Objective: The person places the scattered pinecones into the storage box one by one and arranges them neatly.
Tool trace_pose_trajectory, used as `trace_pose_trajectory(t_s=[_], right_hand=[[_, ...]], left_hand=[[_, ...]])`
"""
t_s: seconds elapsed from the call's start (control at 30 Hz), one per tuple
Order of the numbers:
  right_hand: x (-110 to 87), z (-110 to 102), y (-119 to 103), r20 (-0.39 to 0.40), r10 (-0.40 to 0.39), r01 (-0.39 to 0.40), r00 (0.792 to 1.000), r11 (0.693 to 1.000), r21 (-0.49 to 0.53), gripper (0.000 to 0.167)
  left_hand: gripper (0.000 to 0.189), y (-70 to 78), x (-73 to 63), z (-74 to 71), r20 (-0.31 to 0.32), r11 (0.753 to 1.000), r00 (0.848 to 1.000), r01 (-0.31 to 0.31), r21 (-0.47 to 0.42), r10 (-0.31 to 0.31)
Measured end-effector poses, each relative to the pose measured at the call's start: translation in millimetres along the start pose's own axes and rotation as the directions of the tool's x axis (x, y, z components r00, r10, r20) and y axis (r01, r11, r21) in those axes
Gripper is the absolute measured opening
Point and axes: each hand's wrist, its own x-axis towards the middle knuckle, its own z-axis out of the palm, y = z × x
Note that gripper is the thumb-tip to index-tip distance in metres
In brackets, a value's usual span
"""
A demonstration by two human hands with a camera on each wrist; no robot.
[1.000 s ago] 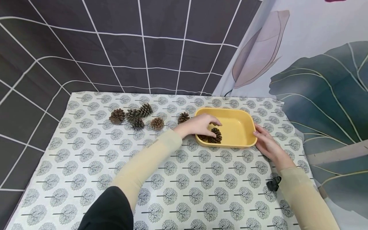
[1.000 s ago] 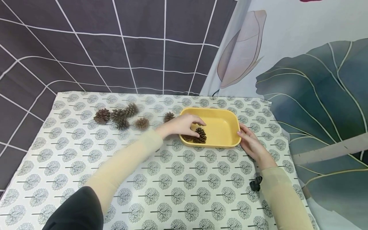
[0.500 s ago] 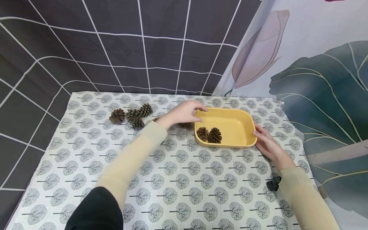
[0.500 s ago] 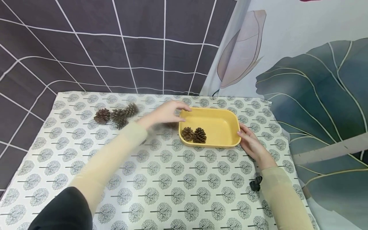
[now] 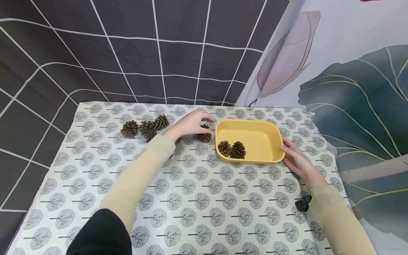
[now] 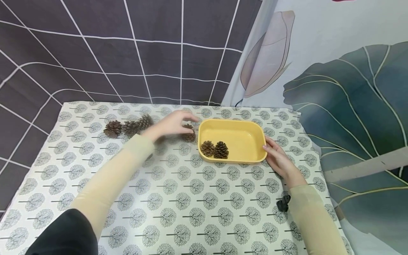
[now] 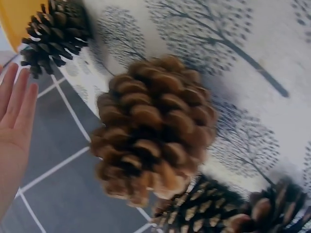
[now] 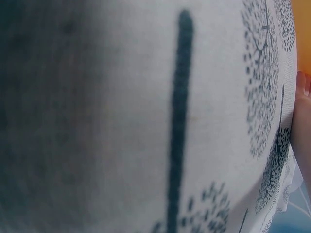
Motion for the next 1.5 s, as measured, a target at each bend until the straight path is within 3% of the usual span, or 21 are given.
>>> trace_pose_trajectory(t_s=[0.4, 0.93, 1.17, 1.5], right_hand=[[-0.1, -0.5, 1.0, 0.000, -0.001, 0.001, 1.000, 1.000, -0.005, 0.042], [-1.5, 1.0, -1.3, -0.009, 0.009, -0.009, 1.000, 1.000, -0.011, 0.041], [-2.5, 2.3, -2.0, -0.033, 0.033, -0.034, 0.999, 0.999, -0.029, 0.046], [-1.4, 0.9, -0.3, -0.004, 0.010, -0.010, 1.000, 1.000, -0.002, 0.039]], left_hand=[[0.055, -16.2, -4.6, 5.7, 0.054, 0.999, 0.998, 0.040, 0.029, -0.041], [0.052, -23.0, -6.0, 11.9, 0.041, 0.999, 0.998, 0.036, 0.034, -0.037], [0.052, -22.3, -8.8, 7.8, 0.028, 0.996, 0.997, 0.076, 0.035, -0.077], [0.054, -9.7, -7.3, -10.8, -0.029, 0.998, 0.998, 0.058, 0.024, -0.058]])
